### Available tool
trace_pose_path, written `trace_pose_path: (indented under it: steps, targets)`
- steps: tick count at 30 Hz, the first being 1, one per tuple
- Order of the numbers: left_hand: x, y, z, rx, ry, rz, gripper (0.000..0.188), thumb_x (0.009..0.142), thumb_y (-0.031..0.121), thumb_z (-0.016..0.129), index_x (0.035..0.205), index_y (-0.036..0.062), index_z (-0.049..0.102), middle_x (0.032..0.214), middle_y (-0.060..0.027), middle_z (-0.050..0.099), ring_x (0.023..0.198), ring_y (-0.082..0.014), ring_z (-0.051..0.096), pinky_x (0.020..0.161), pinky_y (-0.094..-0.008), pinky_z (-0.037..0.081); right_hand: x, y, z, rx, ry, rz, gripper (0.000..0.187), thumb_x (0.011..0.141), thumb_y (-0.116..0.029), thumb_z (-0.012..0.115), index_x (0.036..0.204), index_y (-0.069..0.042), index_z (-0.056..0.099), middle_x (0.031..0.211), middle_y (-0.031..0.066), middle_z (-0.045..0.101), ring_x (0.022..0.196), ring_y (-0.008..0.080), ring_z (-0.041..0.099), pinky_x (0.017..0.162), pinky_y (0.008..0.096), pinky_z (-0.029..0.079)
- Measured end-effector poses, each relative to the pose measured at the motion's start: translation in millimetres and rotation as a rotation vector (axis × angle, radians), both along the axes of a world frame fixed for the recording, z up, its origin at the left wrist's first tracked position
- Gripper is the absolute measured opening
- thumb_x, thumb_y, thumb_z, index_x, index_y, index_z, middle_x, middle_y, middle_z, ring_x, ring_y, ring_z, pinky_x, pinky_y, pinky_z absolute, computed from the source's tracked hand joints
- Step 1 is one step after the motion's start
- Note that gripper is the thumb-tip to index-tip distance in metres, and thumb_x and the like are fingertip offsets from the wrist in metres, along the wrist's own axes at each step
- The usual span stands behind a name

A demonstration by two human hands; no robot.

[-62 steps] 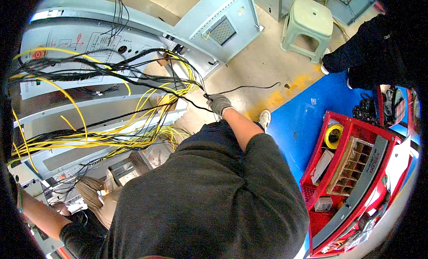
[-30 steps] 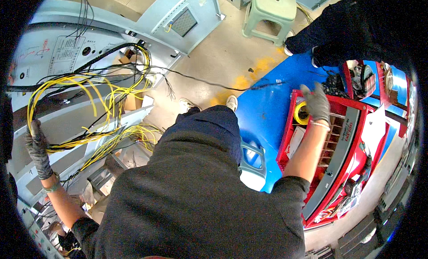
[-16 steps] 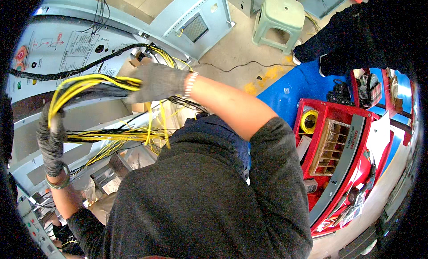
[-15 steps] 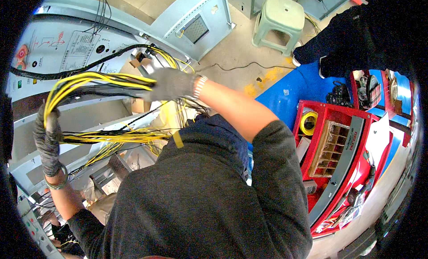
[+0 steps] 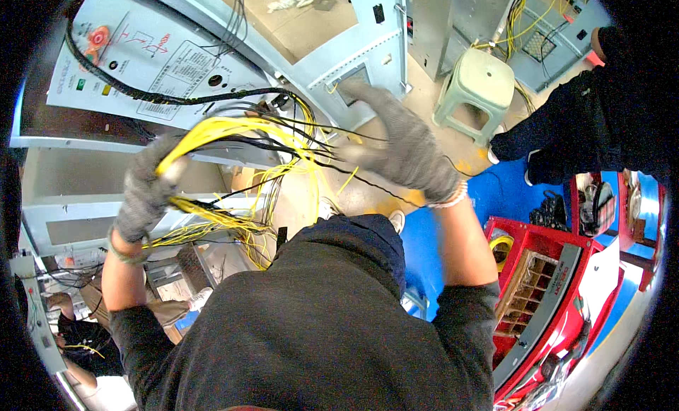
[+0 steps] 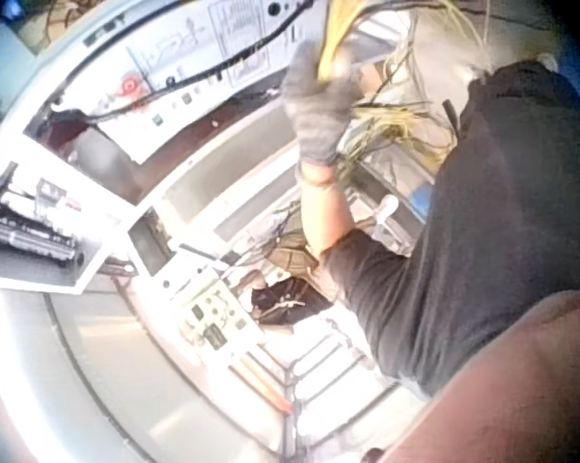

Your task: The person gathers and organizes yellow and black cables inside an electrical cabinet, separating and bundling them by hand. The person then moves to a red tool cart and continues handling the cables, preparing them for connection or storage.

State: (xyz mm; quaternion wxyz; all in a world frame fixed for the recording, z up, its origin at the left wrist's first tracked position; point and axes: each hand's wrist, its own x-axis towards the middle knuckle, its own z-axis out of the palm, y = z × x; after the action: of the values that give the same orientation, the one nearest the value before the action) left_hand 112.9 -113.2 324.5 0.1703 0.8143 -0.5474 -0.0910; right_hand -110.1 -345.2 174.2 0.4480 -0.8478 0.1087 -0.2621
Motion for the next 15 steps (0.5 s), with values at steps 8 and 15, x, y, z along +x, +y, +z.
trace_pose_path:
  steps: [8, 15]
  targets:
    - [-17.6, -1.7, 15.5, 0.159, 0.078, -0.024, 0.037, 0.079, 0.025, 0.066, 0.106, 0.0005, 0.06, 0.087, -0.0197, 0.063, 0.077, -0.0271, 0.064, 0.069, -0.0317, 0.048, 107.4, 67.4, 30.5, -0.106, 0.169, 0.209, 0.04, 0.075, -0.022, 0.065, 0.11, -0.006, 0.054, 0.092, 0.019, 0.061, 0.086, 0.0345, 0.06, 0.075, 0.0414, 0.048]
    - [17.8, 62.7, -21.6, 0.149, 0.156, -0.087, 0.042, 0.083, 0.041, 0.059, 0.107, 0.0063, 0.06, 0.079, -0.0132, 0.058, 0.075, -0.0271, 0.058, 0.069, -0.0377, 0.046, 112.9, 66.3, 45.6, -0.371, 0.288, 0.413, 0.03, 0.076, -0.019, 0.061, 0.103, -0.008, 0.057, 0.084, 0.0173, 0.062, 0.078, 0.0346, 0.061, 0.069, 0.0427, 0.049]
